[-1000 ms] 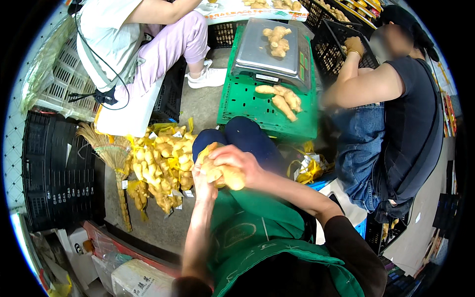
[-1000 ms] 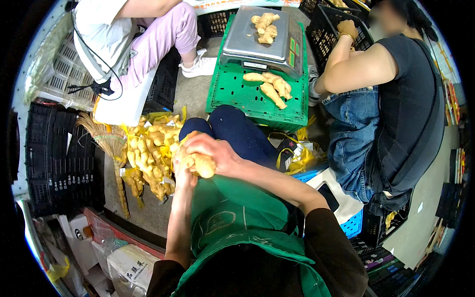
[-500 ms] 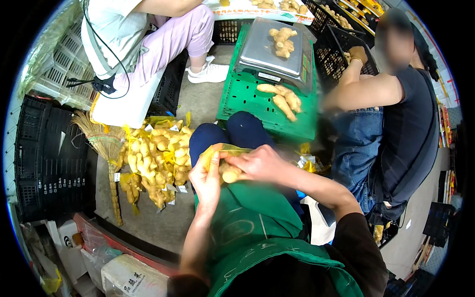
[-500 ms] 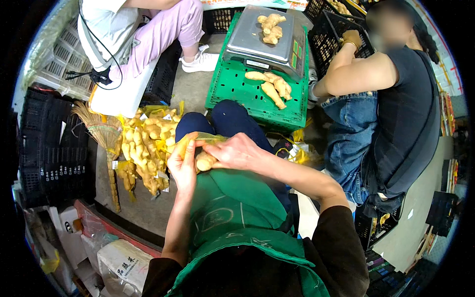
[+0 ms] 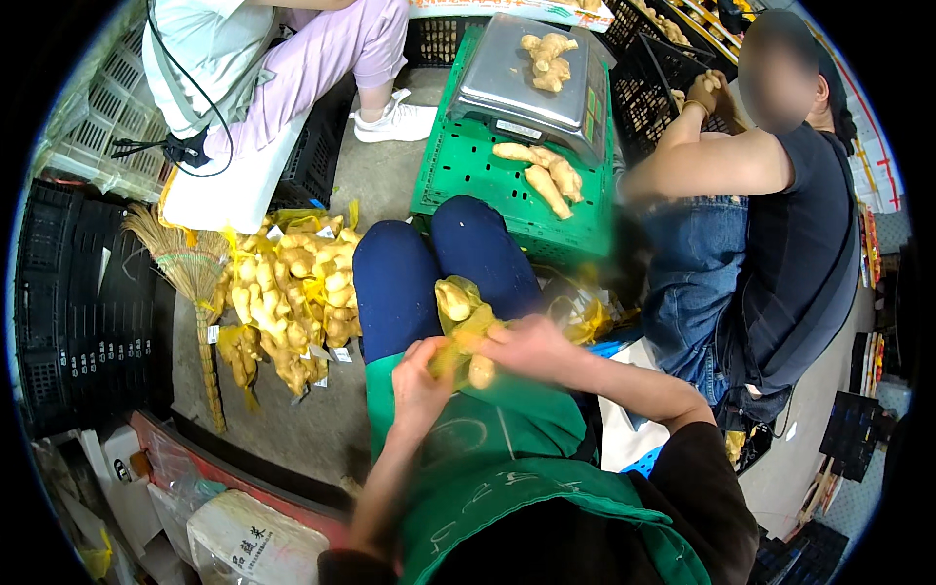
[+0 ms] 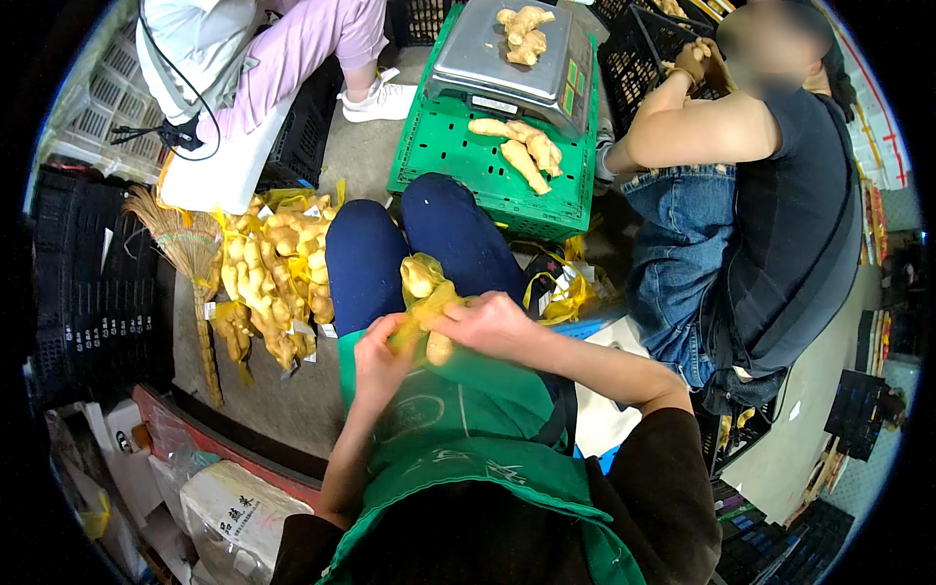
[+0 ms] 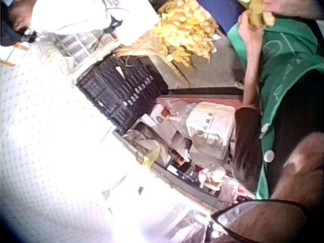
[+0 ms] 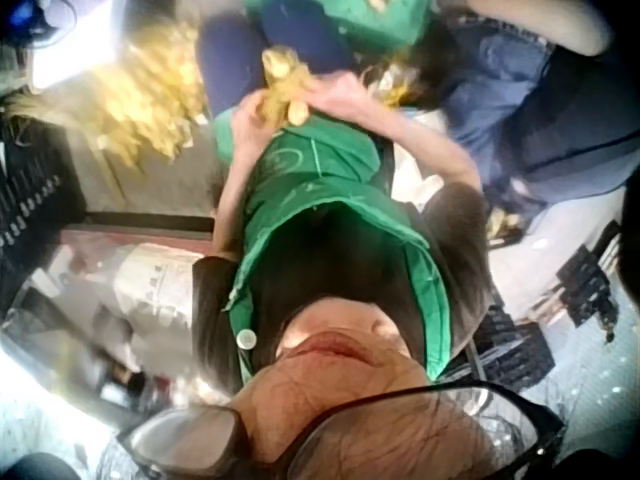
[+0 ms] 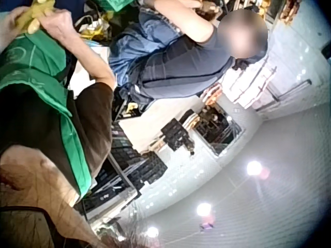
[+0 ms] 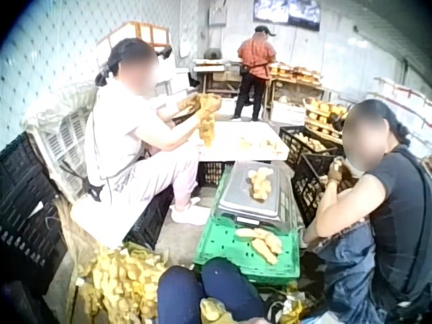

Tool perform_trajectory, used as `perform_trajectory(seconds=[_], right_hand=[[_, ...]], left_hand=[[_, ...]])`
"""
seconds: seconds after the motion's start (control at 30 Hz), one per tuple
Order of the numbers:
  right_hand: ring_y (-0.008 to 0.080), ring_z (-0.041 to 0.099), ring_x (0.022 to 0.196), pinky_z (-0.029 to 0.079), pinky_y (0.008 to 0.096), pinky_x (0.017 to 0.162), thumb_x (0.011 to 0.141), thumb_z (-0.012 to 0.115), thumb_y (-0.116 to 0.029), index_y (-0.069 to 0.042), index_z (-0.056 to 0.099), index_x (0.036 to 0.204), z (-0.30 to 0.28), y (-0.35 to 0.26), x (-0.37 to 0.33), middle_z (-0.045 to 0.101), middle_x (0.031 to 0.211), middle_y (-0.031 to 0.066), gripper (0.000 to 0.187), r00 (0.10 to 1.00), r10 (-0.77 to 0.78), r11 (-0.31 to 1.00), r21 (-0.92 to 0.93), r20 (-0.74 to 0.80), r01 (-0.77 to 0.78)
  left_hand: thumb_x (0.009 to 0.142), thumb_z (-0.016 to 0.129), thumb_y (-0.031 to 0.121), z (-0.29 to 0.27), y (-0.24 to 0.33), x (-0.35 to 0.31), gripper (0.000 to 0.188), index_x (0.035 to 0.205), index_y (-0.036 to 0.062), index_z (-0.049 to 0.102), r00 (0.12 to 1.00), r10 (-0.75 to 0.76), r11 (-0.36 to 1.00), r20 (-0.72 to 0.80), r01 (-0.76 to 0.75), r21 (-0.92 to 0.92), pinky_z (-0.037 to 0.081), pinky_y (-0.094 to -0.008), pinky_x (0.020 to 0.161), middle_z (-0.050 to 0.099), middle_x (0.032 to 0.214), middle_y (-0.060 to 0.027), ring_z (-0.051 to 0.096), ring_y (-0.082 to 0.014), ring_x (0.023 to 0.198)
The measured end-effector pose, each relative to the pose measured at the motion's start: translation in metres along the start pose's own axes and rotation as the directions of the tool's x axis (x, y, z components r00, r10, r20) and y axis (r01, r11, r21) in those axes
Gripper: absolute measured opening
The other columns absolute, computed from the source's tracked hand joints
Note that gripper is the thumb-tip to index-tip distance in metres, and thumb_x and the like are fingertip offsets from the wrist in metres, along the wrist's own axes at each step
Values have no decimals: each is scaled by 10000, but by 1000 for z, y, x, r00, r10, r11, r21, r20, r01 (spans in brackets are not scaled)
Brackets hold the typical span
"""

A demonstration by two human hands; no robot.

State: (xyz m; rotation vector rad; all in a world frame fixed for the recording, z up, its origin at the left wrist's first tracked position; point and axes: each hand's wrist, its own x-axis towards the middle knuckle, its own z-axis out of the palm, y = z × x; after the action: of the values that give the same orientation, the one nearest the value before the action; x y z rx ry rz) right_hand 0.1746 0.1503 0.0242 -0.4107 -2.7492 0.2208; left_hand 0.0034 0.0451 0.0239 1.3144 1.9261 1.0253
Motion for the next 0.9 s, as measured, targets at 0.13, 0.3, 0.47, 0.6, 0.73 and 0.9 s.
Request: perform_trajectory(seconds=[0.13,0.3,0.47,0.6,0.73,0.9], right_hand=[[112,529,446,425,233,384,700,585,-181,-209,613,1112,7,-9,-6,451,624,-18,414,997,-71,995,-62,21,72],[112,547,457,440,246,394,666,617,-224,-156,611,926,-7,-1,1,473,626,-23,268,998,-7,999,-49,-60,4],[116,544,446,441,258,393,617,662,-219,-158,591,853,-23,-11,-8,488,631,-22,253,992,91,992,-75,-85,-97],[112,539,454,422,233,385,612,671,-173,-169,618,926,-18,-9,-29,531,663,-35,318,988,70,990,129,-137,-52],[111,542,473,424,235,396,644,634,-153,-200,622,905,-5,-10,-42,539,682,-45,266,988,-64,980,179,-141,89],[136,554,486,435,268,407,631,639,-176,-188,609,842,-9,-3,-33,522,665,-29,214,993,-100,990,94,-61,106]], left_hand=[[837,546,-20,8,-1,11,129,931,15,628,980,-126,934,-153,65,-352,478,-261,690,635,827,-75,588,-118,740],[838,538,-21,7,16,16,92,901,19,591,976,-219,724,-23,146,-674,467,-240,649,614,747,-43,543,-51,702],[773,611,-55,-8,52,-6,139,880,32,592,997,-25,966,71,42,-256,434,-208,534,580,621,-20,506,-49,558],[753,636,-56,3,30,-21,193,933,7,604,998,-64,977,29,68,-201,467,-207,564,656,724,-64,595,-66,626],[742,625,-85,12,35,-26,240,979,-49,622,999,-17,946,-42,3,-323,502,-218,641,682,857,-114,635,-109,725],[731,635,-93,14,51,-35,255,985,-75,636,999,3,906,49,18,-422,505,-233,691,680,917,-111,610,-100,806]])
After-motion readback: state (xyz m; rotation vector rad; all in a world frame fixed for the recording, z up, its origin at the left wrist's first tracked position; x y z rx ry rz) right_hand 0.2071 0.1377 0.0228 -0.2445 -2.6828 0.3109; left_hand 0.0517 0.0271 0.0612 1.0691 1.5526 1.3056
